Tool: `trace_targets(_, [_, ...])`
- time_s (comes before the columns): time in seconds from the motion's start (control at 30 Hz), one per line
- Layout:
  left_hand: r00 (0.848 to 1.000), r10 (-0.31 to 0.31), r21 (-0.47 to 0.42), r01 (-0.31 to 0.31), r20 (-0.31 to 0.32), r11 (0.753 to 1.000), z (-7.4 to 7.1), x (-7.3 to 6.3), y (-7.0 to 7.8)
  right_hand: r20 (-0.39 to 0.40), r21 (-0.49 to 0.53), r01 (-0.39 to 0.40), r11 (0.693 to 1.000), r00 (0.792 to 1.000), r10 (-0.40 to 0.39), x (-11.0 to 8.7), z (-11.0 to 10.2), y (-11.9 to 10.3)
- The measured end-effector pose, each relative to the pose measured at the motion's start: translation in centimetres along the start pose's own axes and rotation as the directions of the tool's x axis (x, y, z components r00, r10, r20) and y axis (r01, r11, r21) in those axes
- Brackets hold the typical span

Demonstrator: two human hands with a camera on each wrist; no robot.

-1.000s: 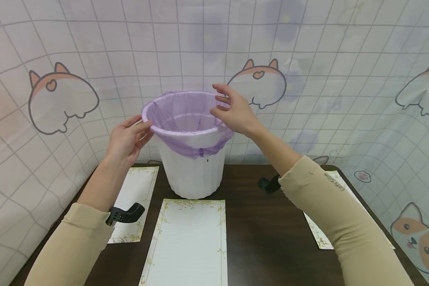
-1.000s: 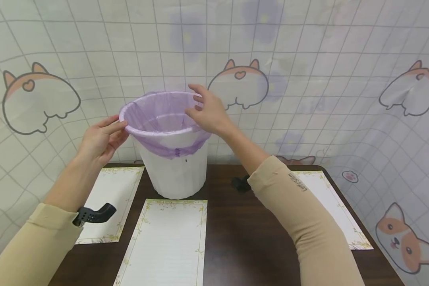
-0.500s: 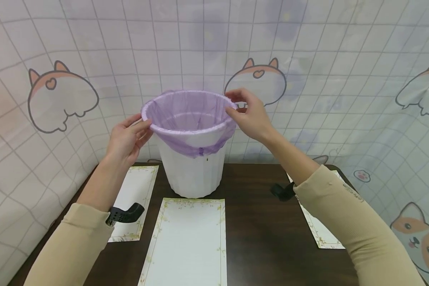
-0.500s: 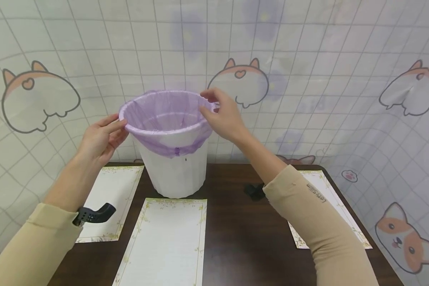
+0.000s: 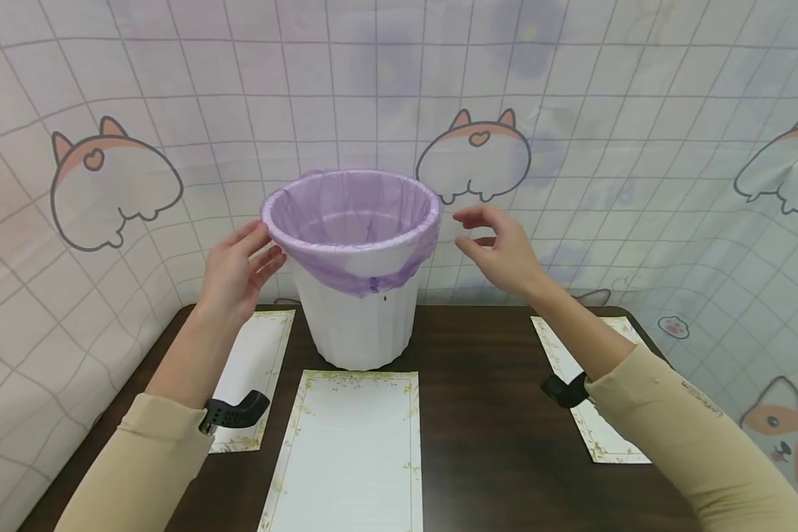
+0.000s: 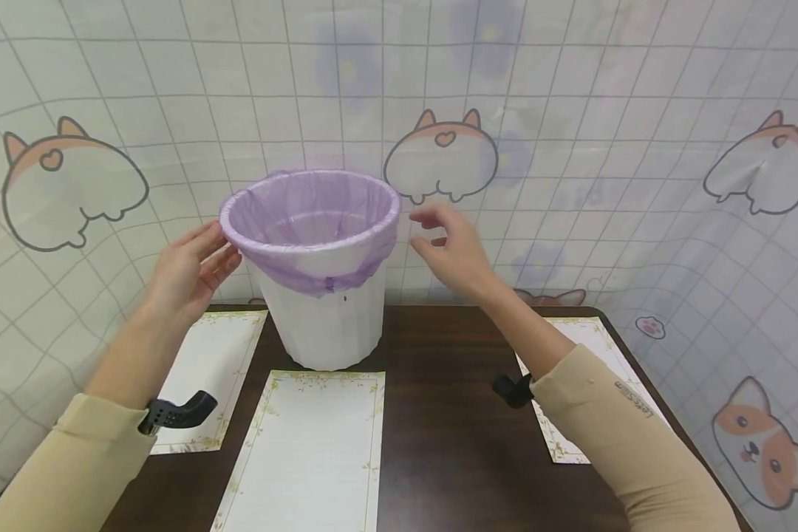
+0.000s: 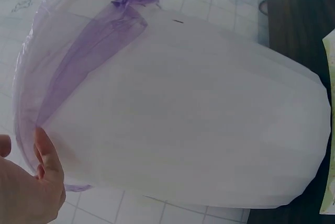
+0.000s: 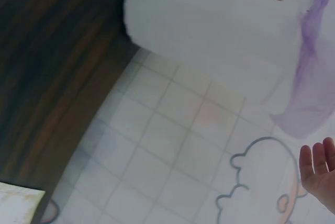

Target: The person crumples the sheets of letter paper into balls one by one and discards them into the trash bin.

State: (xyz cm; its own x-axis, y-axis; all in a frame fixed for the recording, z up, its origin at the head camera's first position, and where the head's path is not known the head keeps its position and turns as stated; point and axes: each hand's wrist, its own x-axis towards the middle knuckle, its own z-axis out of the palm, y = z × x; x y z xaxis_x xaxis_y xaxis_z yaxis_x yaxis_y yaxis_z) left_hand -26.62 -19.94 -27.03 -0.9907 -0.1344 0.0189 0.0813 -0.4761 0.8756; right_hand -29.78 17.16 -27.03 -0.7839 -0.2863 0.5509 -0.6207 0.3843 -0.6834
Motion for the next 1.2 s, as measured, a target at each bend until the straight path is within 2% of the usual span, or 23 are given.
trace_targets(0.17, [1.000,0.022,0.037,-0.021,-0.016,0.999,-0.6,-0.5,-1.0,0.053,-0.025,-0.040,0.999,0.998,0.041,-1.9,-0.1,2.0])
trace_targets(0.33, [1.000,-0.002,0.103,0.003,-0.015,0.995,-1.7,-1.0,-2.7,0.147,-0.066,-0.079,0.995,0.985,0.088,-4.1,1.0,3.9])
trace_targets(0.57, [0.999,-0.033,0.183,0.036,-0.018,0.982,-3.8,-1.7,-5.7,0.309,-0.112,-0.114,0.987,0.940,0.144,-7.3,3.8,6.3])
trace_targets(0.67, [0.998,-0.056,0.272,0.055,-0.005,0.961,-4.5,-2.2,-7.1,0.382,-0.129,-0.099,0.987,0.913,0.142,-8.5,5.3,6.7])
trace_targets(0.73, [0.997,-0.080,0.352,0.075,0.000,0.933,-4.9,-2.6,-8.1,0.433,-0.140,-0.080,0.987,0.891,0.134,-9.1,6.3,7.0])
trace_targets(0.87, [0.989,-0.149,0.522,0.119,0.016,0.845,-5.8,-3.3,-10.1,0.527,-0.174,-0.030,0.984,0.842,0.118,-10.2,8.5,7.4])
trace_targets(1.03, [0.968,-0.241,0.640,0.139,0.074,0.756,-6.9,-4.2,-12.6,0.614,-0.203,0.002,0.979,0.779,0.125,-11.2,10.4,7.6])
trace_targets(1.1, [0.961,-0.256,0.701,0.111,0.105,0.704,-7.2,-4.6,-13.3,0.638,-0.208,0.005,0.978,0.759,0.132,-11.4,11.1,7.5])
trace_targets(1.2, [0.955,-0.258,0.798,0.040,0.147,0.601,-7.4,-5.5,-13.9,0.667,-0.211,0.017,0.977,0.734,0.131,-11.5,12.2,7.4])
